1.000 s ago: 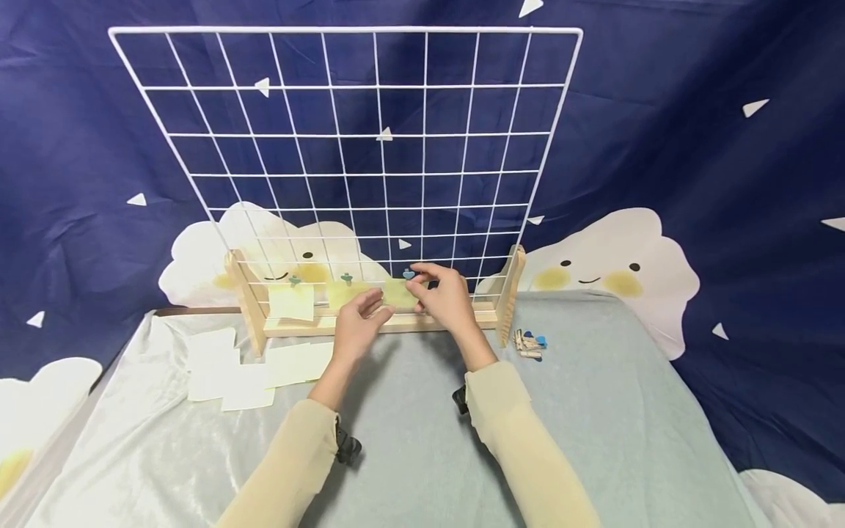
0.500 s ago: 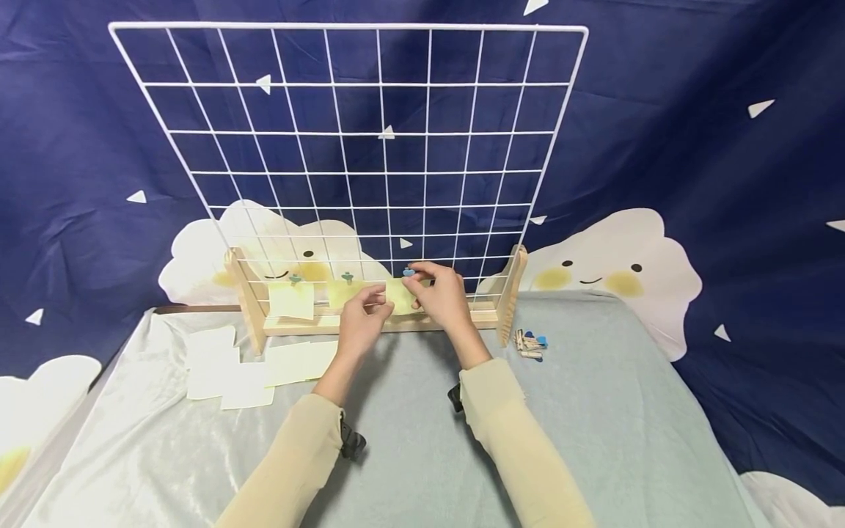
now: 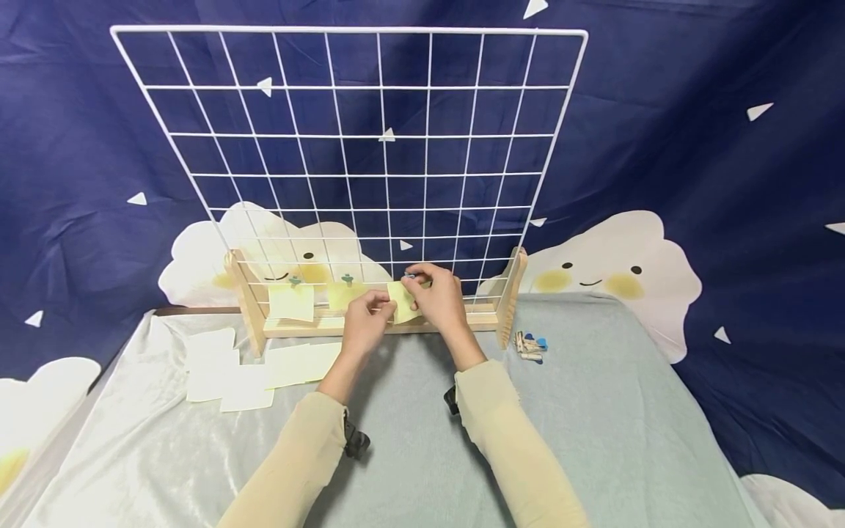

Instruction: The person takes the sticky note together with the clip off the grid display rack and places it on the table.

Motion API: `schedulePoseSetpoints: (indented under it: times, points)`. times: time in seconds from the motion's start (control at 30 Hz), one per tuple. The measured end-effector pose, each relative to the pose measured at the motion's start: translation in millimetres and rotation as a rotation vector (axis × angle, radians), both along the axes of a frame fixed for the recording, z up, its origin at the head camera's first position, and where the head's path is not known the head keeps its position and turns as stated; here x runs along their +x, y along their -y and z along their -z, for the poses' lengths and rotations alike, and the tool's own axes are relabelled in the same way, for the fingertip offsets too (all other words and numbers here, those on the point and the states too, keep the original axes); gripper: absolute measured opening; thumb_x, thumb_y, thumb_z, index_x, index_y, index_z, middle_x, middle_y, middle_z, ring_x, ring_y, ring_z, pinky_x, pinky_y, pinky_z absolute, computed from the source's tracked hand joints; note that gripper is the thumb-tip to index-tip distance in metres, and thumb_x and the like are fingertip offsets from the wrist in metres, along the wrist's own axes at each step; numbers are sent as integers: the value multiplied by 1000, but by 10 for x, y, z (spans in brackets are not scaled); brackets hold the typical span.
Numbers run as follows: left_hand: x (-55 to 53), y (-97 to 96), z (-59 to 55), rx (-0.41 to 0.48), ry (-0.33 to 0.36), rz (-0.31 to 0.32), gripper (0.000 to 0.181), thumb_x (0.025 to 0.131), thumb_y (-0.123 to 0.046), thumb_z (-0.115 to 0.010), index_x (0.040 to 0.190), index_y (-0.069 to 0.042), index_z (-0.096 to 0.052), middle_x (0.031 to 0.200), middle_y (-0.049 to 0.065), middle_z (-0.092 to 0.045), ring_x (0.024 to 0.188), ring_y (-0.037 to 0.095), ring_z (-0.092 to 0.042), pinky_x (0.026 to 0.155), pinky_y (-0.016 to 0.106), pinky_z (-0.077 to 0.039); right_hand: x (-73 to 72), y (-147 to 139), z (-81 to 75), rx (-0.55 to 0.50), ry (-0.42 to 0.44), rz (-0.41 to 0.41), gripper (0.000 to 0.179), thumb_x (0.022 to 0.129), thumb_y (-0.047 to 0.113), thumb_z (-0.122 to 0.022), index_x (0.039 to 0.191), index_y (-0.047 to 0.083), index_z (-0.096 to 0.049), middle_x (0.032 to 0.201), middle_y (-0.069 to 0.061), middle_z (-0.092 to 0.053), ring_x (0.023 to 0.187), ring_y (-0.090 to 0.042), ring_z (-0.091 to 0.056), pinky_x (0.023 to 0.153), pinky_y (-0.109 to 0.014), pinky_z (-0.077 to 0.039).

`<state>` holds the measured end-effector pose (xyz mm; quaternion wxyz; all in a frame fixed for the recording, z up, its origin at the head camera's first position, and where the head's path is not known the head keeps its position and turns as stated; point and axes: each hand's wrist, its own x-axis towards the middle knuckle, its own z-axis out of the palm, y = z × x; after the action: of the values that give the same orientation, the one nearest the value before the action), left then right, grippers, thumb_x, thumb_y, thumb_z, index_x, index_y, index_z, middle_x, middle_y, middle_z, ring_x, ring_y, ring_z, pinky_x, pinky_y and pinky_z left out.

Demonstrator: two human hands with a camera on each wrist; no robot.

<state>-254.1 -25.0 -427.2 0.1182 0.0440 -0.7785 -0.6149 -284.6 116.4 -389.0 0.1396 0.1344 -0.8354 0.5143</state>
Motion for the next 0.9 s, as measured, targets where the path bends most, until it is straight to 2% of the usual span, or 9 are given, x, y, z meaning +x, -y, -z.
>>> schedulePoseSetpoints:
  times: [0.23, 0.57, 0.9]
  points:
    - [-8, -1, 0, 41, 1, -15, 9, 91, -8, -70, 97, -2, -74, 84, 5, -70, 68, 10, -62, 58, 20, -47, 7, 18, 46, -3, -23, 30, 15, 91, 9, -77, 104, 2, -73, 77, -9, -69, 45, -17, -61, 45, -21, -47]
    - [-8, 26, 5, 65, 3, -5, 8, 92, -4, -69, 96, 1, -72, 80, 6, -67, 62, 7, -60, 55, 20, -50, 19, 58, 72, -96, -20, 42, 9, 91, 4, -75, 99, 0, -71, 70, -11, -64, 41, -11, -57, 41, -17, -42]
    - [26, 93, 27, 106, 15, 22, 8, 92, -1, -67, 97, 5, -70, 81, 7, -67, 64, 9, -61, 60, 24, -57, 40, 72, 75, -177, -28, 44, 12, 92, 3, -74, 101, -3, -70, 75, -18, -67, 44, -34, -61, 39, -18, -42]
